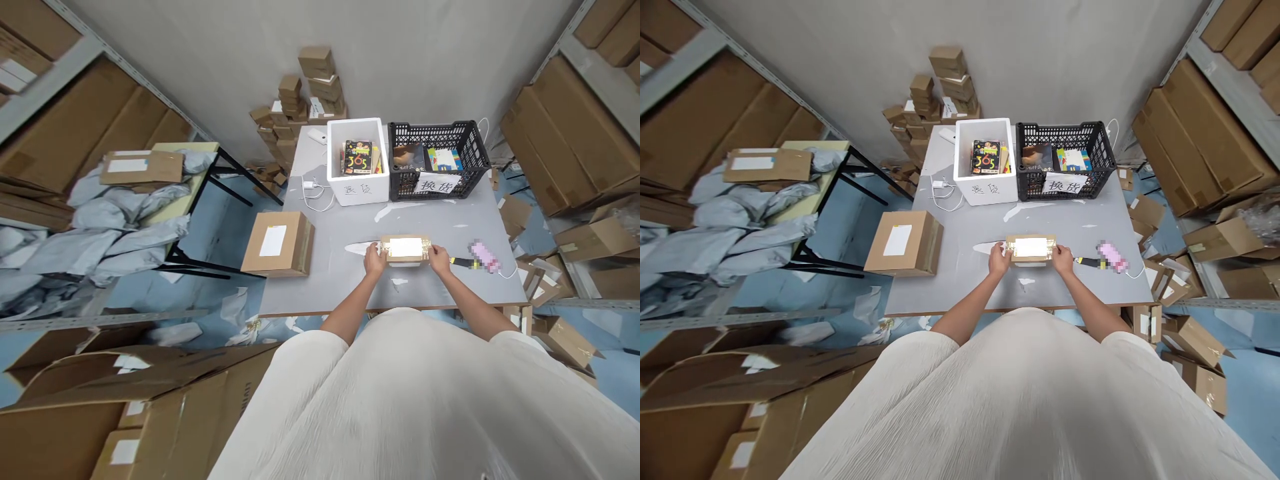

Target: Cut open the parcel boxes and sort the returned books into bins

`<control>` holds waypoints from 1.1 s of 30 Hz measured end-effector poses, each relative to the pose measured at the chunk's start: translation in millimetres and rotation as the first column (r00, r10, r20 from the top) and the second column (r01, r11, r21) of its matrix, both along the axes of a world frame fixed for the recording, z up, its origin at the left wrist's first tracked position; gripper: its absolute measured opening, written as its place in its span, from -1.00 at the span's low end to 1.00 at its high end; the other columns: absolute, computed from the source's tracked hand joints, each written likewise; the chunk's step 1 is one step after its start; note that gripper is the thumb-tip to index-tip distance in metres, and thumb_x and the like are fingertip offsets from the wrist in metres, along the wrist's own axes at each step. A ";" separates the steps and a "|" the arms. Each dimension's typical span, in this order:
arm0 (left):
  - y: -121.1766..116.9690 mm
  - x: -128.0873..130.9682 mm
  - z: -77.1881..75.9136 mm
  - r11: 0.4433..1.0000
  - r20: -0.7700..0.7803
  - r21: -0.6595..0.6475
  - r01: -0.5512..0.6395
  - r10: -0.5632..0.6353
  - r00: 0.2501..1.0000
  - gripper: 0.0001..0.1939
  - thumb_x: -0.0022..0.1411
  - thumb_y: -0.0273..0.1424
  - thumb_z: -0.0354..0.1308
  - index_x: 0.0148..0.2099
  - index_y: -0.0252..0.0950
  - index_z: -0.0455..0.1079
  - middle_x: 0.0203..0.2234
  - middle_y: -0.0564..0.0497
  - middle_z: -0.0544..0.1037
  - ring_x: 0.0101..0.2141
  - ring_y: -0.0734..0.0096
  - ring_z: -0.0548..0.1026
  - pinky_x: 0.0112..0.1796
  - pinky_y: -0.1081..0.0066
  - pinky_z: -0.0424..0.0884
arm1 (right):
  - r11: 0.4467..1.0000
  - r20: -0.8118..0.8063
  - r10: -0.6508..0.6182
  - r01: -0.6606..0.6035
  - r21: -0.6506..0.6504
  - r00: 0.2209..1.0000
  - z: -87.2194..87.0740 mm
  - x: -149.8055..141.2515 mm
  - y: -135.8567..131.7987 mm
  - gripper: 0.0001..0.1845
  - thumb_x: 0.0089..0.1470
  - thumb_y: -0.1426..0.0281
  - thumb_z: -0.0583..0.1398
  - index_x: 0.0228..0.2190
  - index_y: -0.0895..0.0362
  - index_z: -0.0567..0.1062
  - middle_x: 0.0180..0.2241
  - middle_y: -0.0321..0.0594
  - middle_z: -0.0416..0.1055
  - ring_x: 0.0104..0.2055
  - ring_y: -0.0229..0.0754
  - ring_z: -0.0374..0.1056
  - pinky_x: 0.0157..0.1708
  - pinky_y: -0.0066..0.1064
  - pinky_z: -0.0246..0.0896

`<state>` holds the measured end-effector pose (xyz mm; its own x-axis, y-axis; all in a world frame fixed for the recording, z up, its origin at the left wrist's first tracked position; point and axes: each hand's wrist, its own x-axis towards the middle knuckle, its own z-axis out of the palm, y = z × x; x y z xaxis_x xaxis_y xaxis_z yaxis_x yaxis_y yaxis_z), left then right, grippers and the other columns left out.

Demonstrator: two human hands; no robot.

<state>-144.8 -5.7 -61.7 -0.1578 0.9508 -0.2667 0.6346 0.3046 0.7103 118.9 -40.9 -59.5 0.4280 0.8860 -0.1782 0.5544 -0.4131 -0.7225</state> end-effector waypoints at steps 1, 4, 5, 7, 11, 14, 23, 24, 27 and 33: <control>0.7 0.0 4.5 0.998 -0.023 0.067 -0.002 0.004 1.000 -0.61 0.43 -0.32 0.28 0.26 -0.13 0.44 0.11 -0.15 0.61 0.20 0.02 0.54 0.14 0.16 0.42 | 0.999 -0.013 0.004 -0.004 0.041 1.000 2.8 -5.6 3.1 -0.53 0.29 0.07 0.06 -0.32 0.08 0.64 -0.26 -0.06 0.58 -0.07 0.09 0.46 0.04 -0.17 0.36; 2.1 3.6 22.7 0.959 -0.021 0.272 0.084 -0.081 0.996 -0.65 0.46 -0.39 0.18 0.25 -0.13 0.45 0.18 -0.19 0.55 0.27 -0.01 0.47 0.26 0.06 0.37 | 0.984 -0.102 0.091 -0.074 0.159 0.991 12.4 -29.9 17.5 -0.49 0.31 0.08 0.05 -0.11 0.09 0.69 -0.07 -0.01 0.60 0.05 0.11 0.47 0.20 -0.07 0.35; 1.9 5.2 29.6 0.935 0.000 0.330 0.134 -0.143 0.990 -0.65 0.49 -0.37 0.16 0.26 -0.14 0.44 0.17 -0.19 0.55 0.26 0.02 0.47 0.27 0.08 0.37 | 0.975 -0.132 0.147 -0.121 0.188 0.980 15.8 -40.1 22.5 -0.50 0.30 0.08 0.08 -0.05 0.08 0.68 -0.02 -0.01 0.59 0.07 0.11 0.47 0.23 -0.05 0.34; 0.2 5.5 42.6 0.892 0.033 0.412 0.186 -0.219 0.975 -0.61 0.51 -0.28 0.17 0.32 -0.13 0.40 0.17 -0.17 0.54 0.23 0.05 0.49 0.27 0.10 0.39 | 0.956 -0.144 0.239 -0.207 0.209 0.960 21.7 -61.9 30.5 -0.49 0.25 0.05 0.18 0.04 0.06 0.65 0.06 -0.01 0.56 0.12 0.12 0.45 0.28 -0.01 0.32; -8.0 -17.6 56.5 0.893 -0.005 0.409 0.186 -0.202 0.979 -0.47 0.47 -0.26 0.25 0.41 -0.13 0.35 0.23 -0.20 0.49 0.29 0.00 0.43 0.30 0.09 0.36 | 0.988 -0.033 0.137 -0.135 0.069 0.990 25.9 -99.6 34.4 -0.17 0.03 -0.07 0.39 0.26 0.01 0.51 0.29 0.05 0.41 0.35 0.23 0.30 0.36 0.07 0.23; -15.4 -52.5 54.1 0.932 -0.027 0.343 0.116 -0.114 0.993 -0.45 0.49 -0.32 0.20 0.46 -0.15 0.31 0.25 -0.23 0.48 0.31 0.00 0.42 0.32 0.10 0.34 | 0.991 -0.115 0.110 -0.118 -0.066 0.987 22.5 -120.4 32.4 -0.05 0.02 -0.12 0.40 0.33 0.04 0.43 0.28 0.06 0.45 0.30 0.19 0.39 0.24 -0.06 0.34; -28.9 -105.2 43.7 0.972 0.061 0.232 -0.027 0.013 0.998 -0.47 0.53 -0.36 0.12 0.47 -0.17 0.29 0.24 -0.23 0.49 0.23 0.01 0.49 0.24 0.15 0.43 | 0.946 -0.162 0.314 -0.323 -0.030 0.936 28.2 -164.4 22.1 -0.45 0.23 -0.04 0.24 0.08 0.00 0.65 0.04 -0.07 0.69 0.09 0.15 0.55 0.10 -0.14 0.42; -28.6 -102.8 45.1 0.971 0.072 0.238 -0.019 0.002 0.997 -0.48 0.53 -0.35 0.12 0.47 -0.17 0.30 0.24 -0.22 0.49 0.22 0.02 0.50 0.24 0.15 0.43 | 0.950 -0.147 0.305 -0.312 -0.031 0.941 31.0 -162.6 20.3 -0.46 0.24 -0.04 0.23 0.08 -0.01 0.65 0.04 -0.07 0.69 0.08 0.16 0.54 0.09 -0.14 0.43; -24.3 -88.8 50.2 0.967 0.095 0.255 0.019 -0.044 0.994 -0.49 0.52 -0.34 0.15 0.45 -0.16 0.32 0.22 -0.20 0.49 0.21 0.04 0.51 0.24 0.16 0.43 | 0.963 -0.130 0.265 -0.268 -0.009 0.955 40.3 -147.9 16.1 -0.46 0.27 -0.01 0.20 0.11 -0.01 0.64 0.06 -0.08 0.68 0.09 0.17 0.54 0.09 -0.14 0.42; -12.2 -33.2 53.9 0.951 0.143 0.278 0.136 -0.181 0.973 -0.51 0.53 -0.30 0.16 0.43 -0.18 0.35 0.23 -0.21 0.47 0.17 0.06 0.53 0.23 0.17 0.44 | 0.985 -0.070 0.170 -0.167 0.041 0.983 57.3 -92.1 9.3 -0.44 0.28 0.01 0.19 0.14 0.04 0.63 0.04 -0.04 0.68 0.04 0.19 0.54 0.04 -0.14 0.43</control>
<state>-178.0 -18.0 -7.8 0.0256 0.9996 -0.0114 0.5266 -0.0038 0.8501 26.8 -31.6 -2.1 0.2592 0.9506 -0.1709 0.5592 -0.2919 -0.7760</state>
